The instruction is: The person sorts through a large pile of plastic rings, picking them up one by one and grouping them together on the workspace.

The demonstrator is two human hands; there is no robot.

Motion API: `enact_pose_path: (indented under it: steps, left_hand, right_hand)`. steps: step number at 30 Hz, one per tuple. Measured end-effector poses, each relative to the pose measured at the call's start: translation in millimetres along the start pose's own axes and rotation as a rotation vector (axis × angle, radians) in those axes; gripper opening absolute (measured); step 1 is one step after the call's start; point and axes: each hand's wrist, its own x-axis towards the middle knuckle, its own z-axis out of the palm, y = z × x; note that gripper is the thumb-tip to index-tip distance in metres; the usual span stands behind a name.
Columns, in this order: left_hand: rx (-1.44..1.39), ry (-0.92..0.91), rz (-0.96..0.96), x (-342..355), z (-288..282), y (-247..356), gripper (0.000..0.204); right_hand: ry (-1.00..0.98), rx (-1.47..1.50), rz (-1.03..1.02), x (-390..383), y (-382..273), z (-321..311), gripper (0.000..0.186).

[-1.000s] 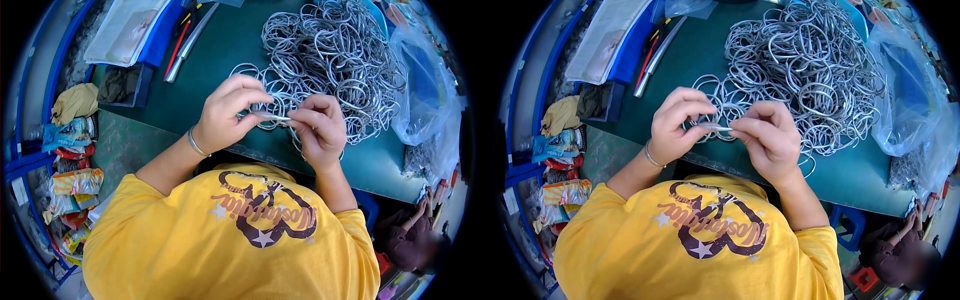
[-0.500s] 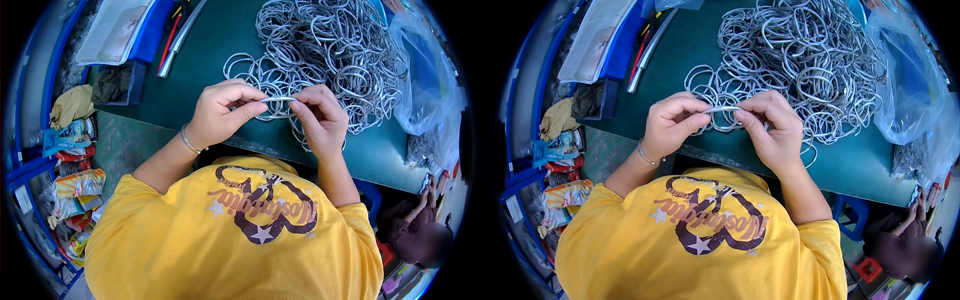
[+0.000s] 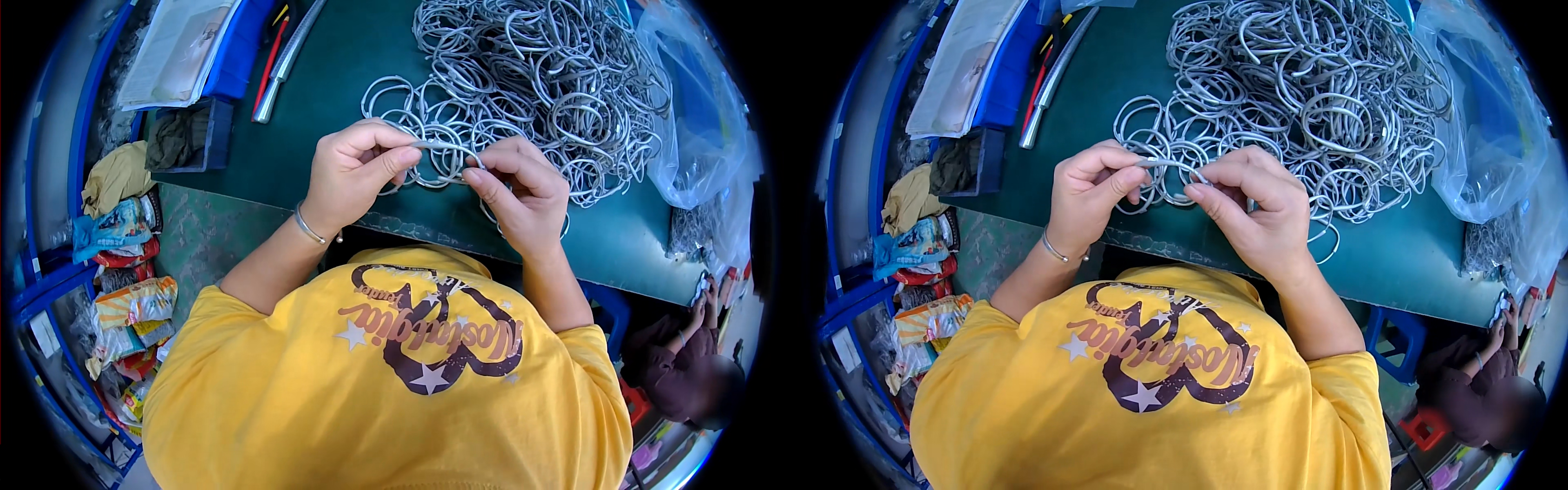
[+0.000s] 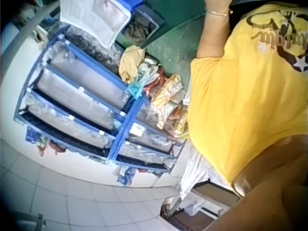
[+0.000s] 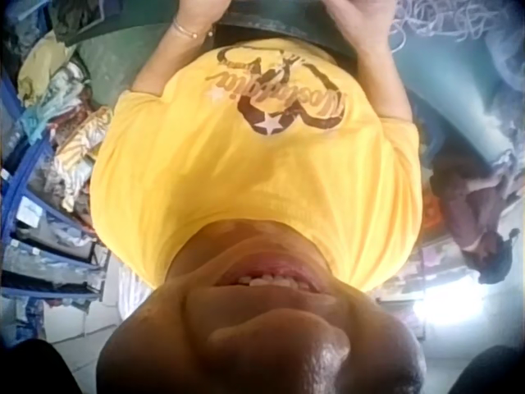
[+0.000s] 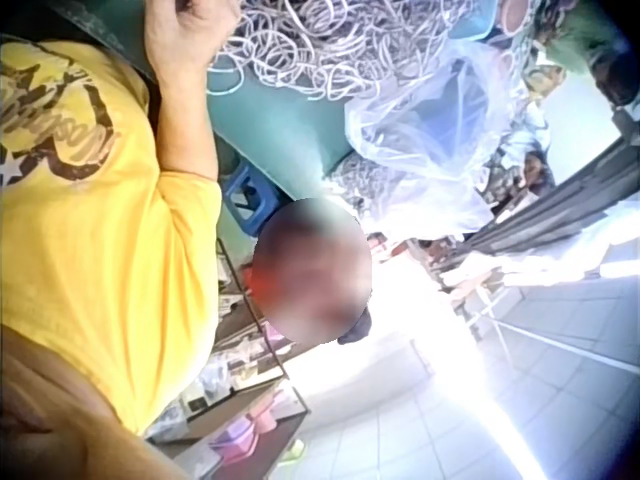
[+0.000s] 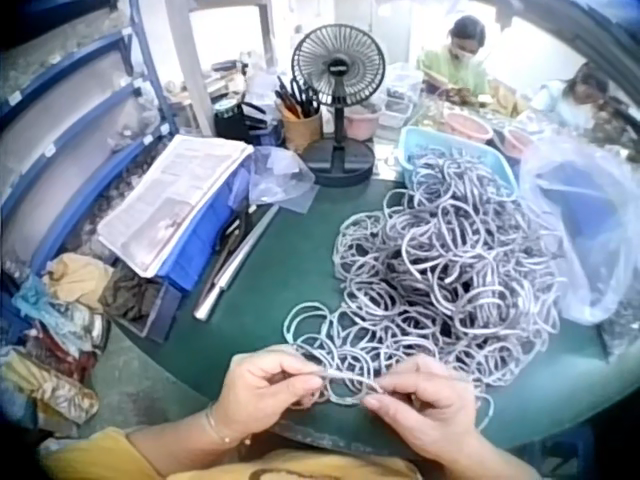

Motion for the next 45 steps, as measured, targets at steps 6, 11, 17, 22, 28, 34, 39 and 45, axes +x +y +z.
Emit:
enact_pose_path:
  steps: [6, 11, 17, 22, 28, 34, 39, 45]
  left_hand:
    - [0.208, -0.061, 0.187, 2.6, 1.3, 4.7, 0.013]
    - [0.406, -0.134, 0.368, 6.5, 0.1, 12.6, 0.017]
    - [0.582, -0.182, 0.654, 7.3, -3.8, 20.0, 0.023]
    - [0.746, -0.28, 0.833, 10.2, -5.1, 26.4, 0.023]
    - [0.497, -0.133, 0.581, 1.4, 3.2, 26.1, 0.039]
    - [0.384, -0.425, 0.043, -23.1, -9.1, 14.0, 0.033]
    - [0.646, -0.402, 0.062, -28.7, -13.8, 2.4, 0.03]
    - [0.922, 0.174, 0.217, -11.9, -15.7, -5.3, 0.036]
  right_hand:
    - [0.007, -0.233, -0.191, 2.9, -1.9, -4.3, 0.015]
    - [0.022, -0.302, -0.223, 0.0, -4.4, -3.9, 0.016]
    - [0.072, 0.128, 0.053, -9.6, 3.7, 4.5, 0.041]
    - [-0.026, 0.692, 0.519, -13.0, -6.4, -9.5, 0.023]
    - [-0.066, 0.44, 0.403, -23.6, -7.6, -8.1, 0.016]
    - [-0.171, 0.159, 0.513, -32.9, -7.1, -9.6, 0.01]
    - [-0.314, -0.419, 0.265, -23.5, -6.1, -11.5, 0.013]
    - [-0.184, -0.684, -0.024, 2.5, -11.9, 1.8, 0.007]
